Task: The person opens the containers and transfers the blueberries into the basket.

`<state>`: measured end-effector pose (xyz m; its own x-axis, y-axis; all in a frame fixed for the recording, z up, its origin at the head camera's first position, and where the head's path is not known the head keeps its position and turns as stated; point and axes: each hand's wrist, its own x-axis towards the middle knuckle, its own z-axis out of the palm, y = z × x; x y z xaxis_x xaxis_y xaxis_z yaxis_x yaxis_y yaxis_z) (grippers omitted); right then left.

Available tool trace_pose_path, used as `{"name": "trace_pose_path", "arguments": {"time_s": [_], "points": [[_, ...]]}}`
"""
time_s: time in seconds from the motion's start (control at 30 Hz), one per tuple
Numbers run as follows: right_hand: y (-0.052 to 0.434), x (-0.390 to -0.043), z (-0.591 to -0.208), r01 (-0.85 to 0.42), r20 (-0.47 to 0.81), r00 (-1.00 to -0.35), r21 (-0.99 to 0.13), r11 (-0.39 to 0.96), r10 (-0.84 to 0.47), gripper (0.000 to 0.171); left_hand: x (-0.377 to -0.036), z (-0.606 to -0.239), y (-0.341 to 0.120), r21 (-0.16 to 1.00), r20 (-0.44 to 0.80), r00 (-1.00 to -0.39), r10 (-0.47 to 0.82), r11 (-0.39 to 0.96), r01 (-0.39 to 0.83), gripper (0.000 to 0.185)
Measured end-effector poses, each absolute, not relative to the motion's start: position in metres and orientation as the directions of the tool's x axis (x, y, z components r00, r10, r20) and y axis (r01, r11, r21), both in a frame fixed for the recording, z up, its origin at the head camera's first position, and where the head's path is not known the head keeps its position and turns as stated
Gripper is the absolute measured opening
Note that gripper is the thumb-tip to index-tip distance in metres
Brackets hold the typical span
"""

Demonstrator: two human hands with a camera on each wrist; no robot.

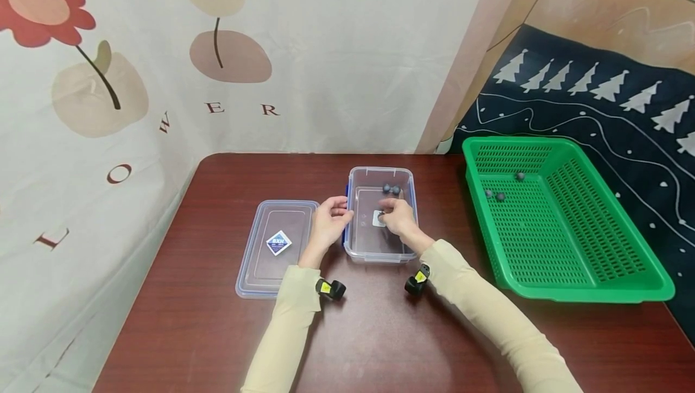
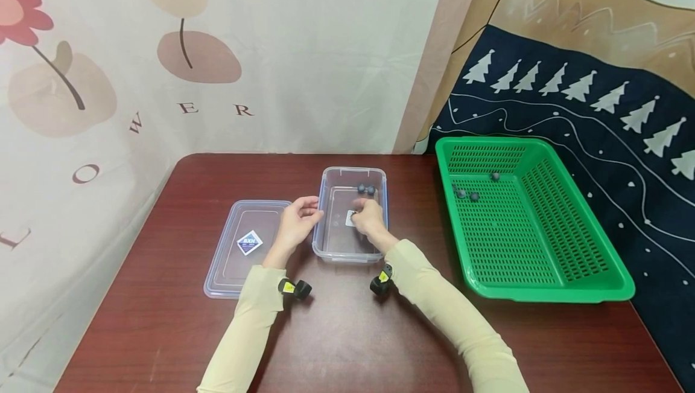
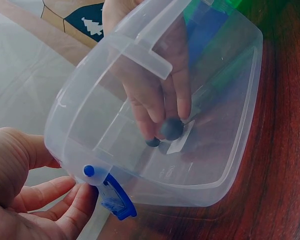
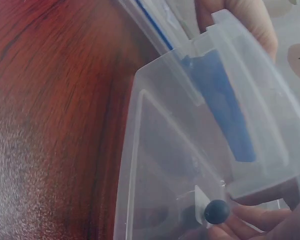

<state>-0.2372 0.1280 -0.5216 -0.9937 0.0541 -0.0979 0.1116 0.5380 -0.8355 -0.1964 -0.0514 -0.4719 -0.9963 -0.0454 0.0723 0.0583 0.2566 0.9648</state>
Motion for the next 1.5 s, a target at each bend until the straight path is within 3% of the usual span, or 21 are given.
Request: {"name": "trace_pose_path", "arguments": {"time_s": [0.07, 0.13, 0.43, 0.77, 1.07, 1.5], "points": [[0.116, -0.217, -0.48, 0.164, -0.152, -0.986, -0.807, 0.567, 0.069, 0.038, -0.197, -0.472, -0.051, 0.964, 0.07, -0.996, -0.046, 0.259, 0.056, 0.03], [0.11, -0.202, -0.454, 0.13, -0.118, -0.991, -0.801, 0.584, 0.059, 0.034, -0.197, -0.472, -0.051, 0.965, 0.066, -0.997, -0.047, 0.258, 0.051, 0.03], [0.11, -0.213, -0.471, 0.111, -0.11, -0.993, -0.75, 0.652, 0.043, 0.028, -0.196, -0.47, -0.051, 0.969, 0.057, -0.997, -0.048, 0.243, 0.044, 0.03], [0.111, -0.211, -0.469, 0.102, -0.114, -0.993, -0.793, 0.6, 0.018, 0.018, -0.196, -0.472, -0.051, 0.966, 0.063, -0.997, -0.044, 0.252, 0.05, 0.031], [0.12, -0.212, -0.442, 0.078, -0.099, -0.995, -0.846, 0.527, -0.013, 0.019, -0.198, -0.474, -0.052, 0.967, 0.074, -0.996, -0.047, 0.248, 0.06, 0.03], [0.15, -0.218, -0.386, 0.088, -0.069, -0.996, -0.904, 0.418, 0.061, 0.022, -0.197, -0.472, -0.052, 0.964, 0.077, -0.996, -0.041, 0.257, 0.064, 0.03]]}}
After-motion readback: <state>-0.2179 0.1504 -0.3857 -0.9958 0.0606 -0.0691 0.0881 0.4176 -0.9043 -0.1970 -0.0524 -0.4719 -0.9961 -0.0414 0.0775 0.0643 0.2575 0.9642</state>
